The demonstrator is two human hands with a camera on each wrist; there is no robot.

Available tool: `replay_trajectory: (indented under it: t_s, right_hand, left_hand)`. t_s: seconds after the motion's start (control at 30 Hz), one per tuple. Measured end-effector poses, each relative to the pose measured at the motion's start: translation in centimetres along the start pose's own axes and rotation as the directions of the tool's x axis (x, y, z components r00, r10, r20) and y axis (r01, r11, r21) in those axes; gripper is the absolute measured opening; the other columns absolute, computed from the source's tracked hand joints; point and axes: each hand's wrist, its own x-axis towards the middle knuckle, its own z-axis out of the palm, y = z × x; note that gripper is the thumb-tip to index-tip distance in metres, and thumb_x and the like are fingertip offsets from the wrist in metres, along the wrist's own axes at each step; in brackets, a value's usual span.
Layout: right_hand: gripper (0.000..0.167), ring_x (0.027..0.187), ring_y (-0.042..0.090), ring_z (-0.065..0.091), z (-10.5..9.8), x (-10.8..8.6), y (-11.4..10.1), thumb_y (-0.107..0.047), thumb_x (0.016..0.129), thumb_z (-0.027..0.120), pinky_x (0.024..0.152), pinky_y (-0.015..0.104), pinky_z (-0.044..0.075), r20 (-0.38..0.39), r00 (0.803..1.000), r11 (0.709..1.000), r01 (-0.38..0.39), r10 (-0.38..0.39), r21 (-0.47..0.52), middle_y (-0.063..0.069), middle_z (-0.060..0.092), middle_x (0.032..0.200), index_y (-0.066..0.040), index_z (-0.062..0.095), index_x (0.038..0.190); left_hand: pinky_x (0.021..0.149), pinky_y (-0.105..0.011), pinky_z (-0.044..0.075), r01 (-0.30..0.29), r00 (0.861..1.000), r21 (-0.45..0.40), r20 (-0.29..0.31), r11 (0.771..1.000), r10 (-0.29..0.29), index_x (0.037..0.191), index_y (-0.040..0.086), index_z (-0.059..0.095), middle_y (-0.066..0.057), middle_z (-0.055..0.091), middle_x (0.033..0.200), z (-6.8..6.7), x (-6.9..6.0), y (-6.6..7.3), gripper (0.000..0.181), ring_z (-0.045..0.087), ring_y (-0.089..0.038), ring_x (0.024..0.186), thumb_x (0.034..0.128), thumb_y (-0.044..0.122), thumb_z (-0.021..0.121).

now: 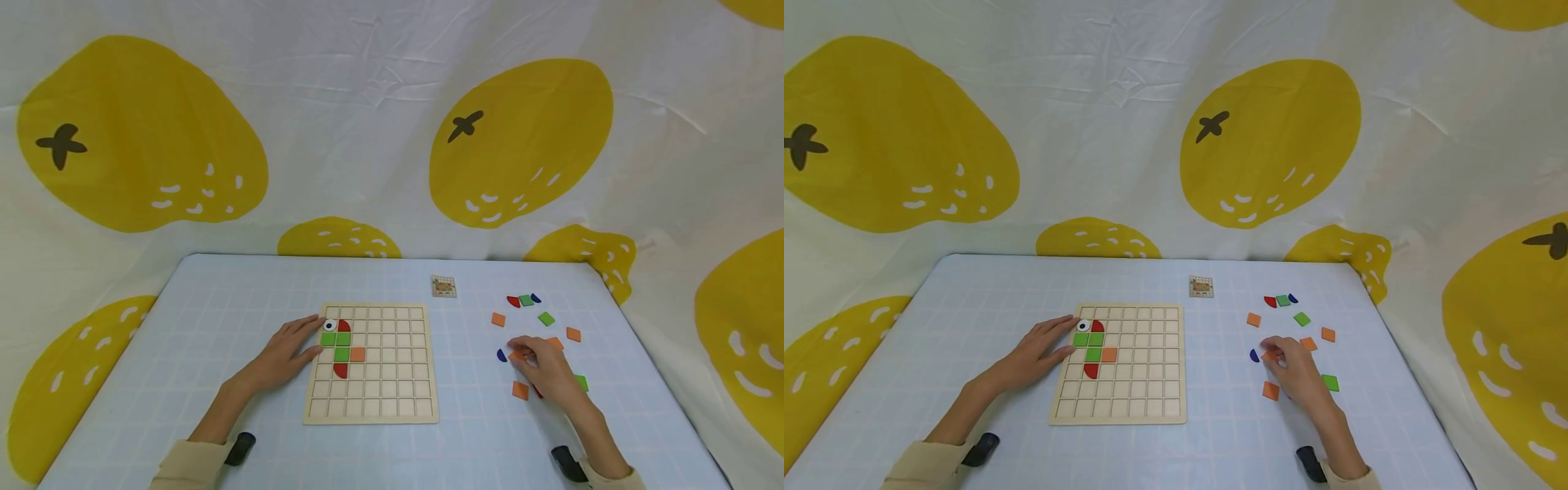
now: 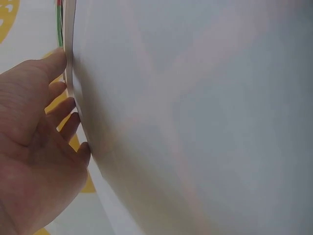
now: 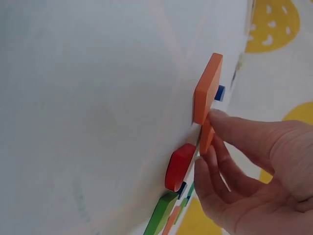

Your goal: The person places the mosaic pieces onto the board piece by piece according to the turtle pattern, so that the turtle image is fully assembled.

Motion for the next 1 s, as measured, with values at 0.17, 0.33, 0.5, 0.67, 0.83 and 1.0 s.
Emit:
replay_trajectory:
  t_s: [0.17,0.33,0.5,0.67,0.83,1.0]
  right_hand:
    - [0.027,0.093,0.024,0.062,-0.1,0.1,-0.2,0.001,0.090,0.077,0.083,0.035,0.059,-0.040,0.999,0.999,0.034,-0.034,-0.004,0.009,0.067,0.104,0.000,0.071,0.116]
    - [0.024,0.088,0.022,0.063,-0.4,0.5,-0.5,0.004,0.088,0.077,0.076,0.025,0.057,-0.070,0.996,0.999,0.053,-0.052,0.005,0.007,0.068,0.097,0.001,0.072,0.112]
    - [0.019,0.089,0.021,0.063,-0.3,0.8,-1.1,-0.001,0.092,0.075,0.076,0.019,0.056,-0.089,0.996,0.999,0.034,-0.032,0.022,0.006,0.069,0.097,-0.001,0.073,0.111]
    - [0.016,0.090,0.021,0.064,0.2,1.2,-2.1,-0.006,0.094,0.076,0.080,0.026,0.059,-0.092,0.996,0.998,0.021,-0.016,0.053,0.005,0.069,0.098,-0.004,0.074,0.110]
    - [0.018,0.092,0.022,0.065,1.1,1.7,-3.0,-0.010,0.093,0.078,0.082,0.032,0.061,-0.097,0.995,0.998,0.014,-0.008,0.064,0.005,0.069,0.099,-0.005,0.074,0.109]
    - [0.016,0.087,0.020,0.063,2.0,2.2,-3.8,-0.009,0.091,0.079,0.075,0.021,0.056,-0.119,0.992,0.995,0.062,-0.052,0.081,0.003,0.069,0.095,-0.006,0.075,0.106]
  left_hand:
    - [0.115,-0.066,0.029,0.001,1.000,0.006,-0.003,1.000,-0.001,0.157,0.007,0.042,-0.018,0.039,0.160,0.1,0.0,0.0,0.060,0.034,-0.043,0.146,0.1037,0.026,0.064]
    - [0.115,-0.067,0.029,0.003,1.000,0.001,-0.002,1.000,-0.003,0.157,0.007,0.042,-0.019,0.038,0.160,0.0,-0.1,0.0,0.061,0.033,-0.043,0.146,0.1039,0.027,0.063]
    - [0.115,-0.067,0.029,0.005,1.000,-0.005,-0.002,1.000,-0.005,0.157,0.008,0.041,-0.019,0.038,0.161,-0.1,-0.1,0.2,0.061,0.033,-0.043,0.146,0.1043,0.028,0.063]
    - [0.114,-0.068,0.029,0.007,1.000,-0.008,-0.004,1.000,-0.007,0.157,0.007,0.041,-0.019,0.038,0.160,-0.1,-0.2,0.2,0.060,0.033,-0.044,0.146,0.1045,0.029,0.062]
    - [0.116,-0.066,0.029,0.014,1.000,-0.019,0.008,1.000,-0.014,0.158,0.008,0.040,-0.018,0.037,0.161,-0.1,-0.1,0.0,0.061,0.032,-0.042,0.147,0.1046,0.028,0.062]
    - [0.115,-0.067,0.030,0.001,1.000,-0.023,-0.002,1.000,-0.001,0.157,0.008,0.041,-0.019,0.038,0.160,-0.1,-0.1,0.0,0.060,0.033,-0.043,0.146,0.1044,0.028,0.063]
